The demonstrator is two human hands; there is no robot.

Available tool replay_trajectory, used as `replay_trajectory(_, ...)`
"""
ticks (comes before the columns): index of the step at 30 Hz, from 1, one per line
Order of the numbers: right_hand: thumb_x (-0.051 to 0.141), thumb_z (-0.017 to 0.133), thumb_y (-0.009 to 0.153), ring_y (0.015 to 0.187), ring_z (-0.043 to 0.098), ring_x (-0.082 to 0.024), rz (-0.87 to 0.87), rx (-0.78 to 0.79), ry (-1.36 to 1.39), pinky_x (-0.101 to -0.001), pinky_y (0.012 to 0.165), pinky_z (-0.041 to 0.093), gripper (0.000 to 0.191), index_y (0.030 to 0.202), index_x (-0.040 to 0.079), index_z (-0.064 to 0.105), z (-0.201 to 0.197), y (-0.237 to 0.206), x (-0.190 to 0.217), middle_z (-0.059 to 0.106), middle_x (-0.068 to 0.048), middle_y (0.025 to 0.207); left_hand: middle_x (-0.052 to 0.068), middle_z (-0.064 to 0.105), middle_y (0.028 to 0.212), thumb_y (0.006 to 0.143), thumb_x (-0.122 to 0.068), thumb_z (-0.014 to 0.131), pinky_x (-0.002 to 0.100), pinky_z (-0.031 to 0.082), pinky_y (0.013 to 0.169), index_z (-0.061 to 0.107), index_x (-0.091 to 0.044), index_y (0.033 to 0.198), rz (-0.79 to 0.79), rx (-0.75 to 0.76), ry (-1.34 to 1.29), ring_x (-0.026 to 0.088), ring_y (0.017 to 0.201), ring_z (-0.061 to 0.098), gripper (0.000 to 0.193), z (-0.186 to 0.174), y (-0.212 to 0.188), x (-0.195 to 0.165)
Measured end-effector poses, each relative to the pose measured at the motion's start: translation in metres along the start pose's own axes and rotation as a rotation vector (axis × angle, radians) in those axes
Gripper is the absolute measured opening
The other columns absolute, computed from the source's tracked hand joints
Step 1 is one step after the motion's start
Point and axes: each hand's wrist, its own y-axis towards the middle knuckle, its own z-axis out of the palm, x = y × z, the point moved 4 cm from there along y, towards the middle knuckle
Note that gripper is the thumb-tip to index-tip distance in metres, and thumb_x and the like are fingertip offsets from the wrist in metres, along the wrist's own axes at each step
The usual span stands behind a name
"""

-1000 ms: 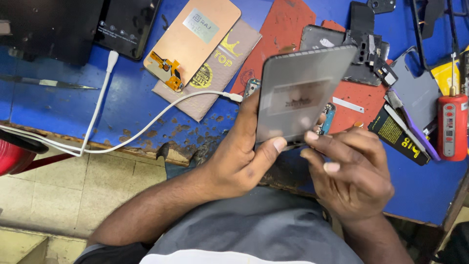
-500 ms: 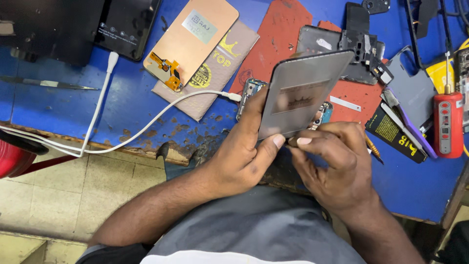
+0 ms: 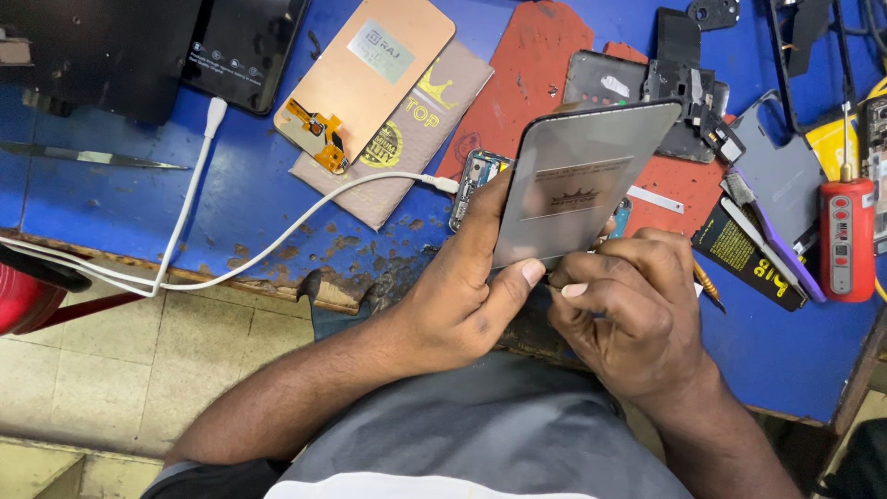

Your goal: The person uses tweezers to remove a small component from a disassembled smartphone, then uses a screwdriver to remove screws and a metal bracket. They peel protective film from a new battery and prepare to install it.

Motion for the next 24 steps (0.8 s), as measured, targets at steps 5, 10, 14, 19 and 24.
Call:
replay_trajectory(5,0.004,0.084,0.086,0.093,0.058,-0.023,-0.029,0.004,-0.032,-0.0435,0.084,0.042,0.041,0.102,0.014,0.048,-0.001,0.003,0.002,0.071,-0.001,0.099,0.02,0.04,0.155,0.109,-0.001,0.052,0.037,0.034,0.129,0.014,0.003,0.161,0.004,0.007,-0.014,0.026,0.149,0.044,0.065,-0.001,0.002,-0.002)
replay_trajectory(10,0.002,0.085,0.086,0.094,0.059,-0.024,-0.046,-0.071,-0.027,-0.0428,0.083,0.044,0.044,0.109,0.011,0.049,-0.007,0.01,0.008,0.071,-0.005,0.102,0.019,0.04,0.156,0.11,0.0,0.051,0.036,0.033,0.129,0.01,0.001,0.162,0.011,-0.028,-0.044,0.024,0.148,0.044,0.066,-0.002,0.002,-0.003)
replay_trajectory(14,0.003,0.084,0.089,0.095,0.062,-0.022,-0.059,-0.104,-0.102,-0.0395,0.08,0.045,0.045,0.12,0.009,0.051,-0.01,0.012,0.017,0.075,-0.009,0.11,0.018,0.039,0.155,0.112,0.0,0.051,0.035,0.034,0.128,0.011,0.0,0.162,0.001,-0.069,-0.058,0.023,0.144,0.043,0.064,-0.006,0.003,-0.001)
replay_trajectory(19,0.003,0.087,0.094,0.093,0.062,-0.022,-0.015,-0.062,-0.124,-0.0404,0.083,0.044,0.047,0.125,0.012,0.053,-0.004,0.01,0.015,0.072,-0.003,0.107,0.017,0.038,0.157,0.11,0.0,0.048,0.035,0.035,0.129,0.01,0.0,0.162,-0.038,-0.066,-0.129,0.023,0.149,0.044,0.064,-0.005,0.007,0.001)
replay_trajectory(24,0.003,0.084,0.092,0.095,0.061,-0.026,0.002,-0.012,-0.044,-0.0419,0.085,0.044,0.052,0.126,0.012,0.046,0.002,0.01,0.007,0.07,-0.004,0.109,0.02,0.034,0.158,0.106,0.002,0.051,0.037,0.029,0.13,0.014,0.002,0.161,-0.035,-0.054,-0.042,0.027,0.152,0.036,0.066,-0.006,0.007,-0.001)
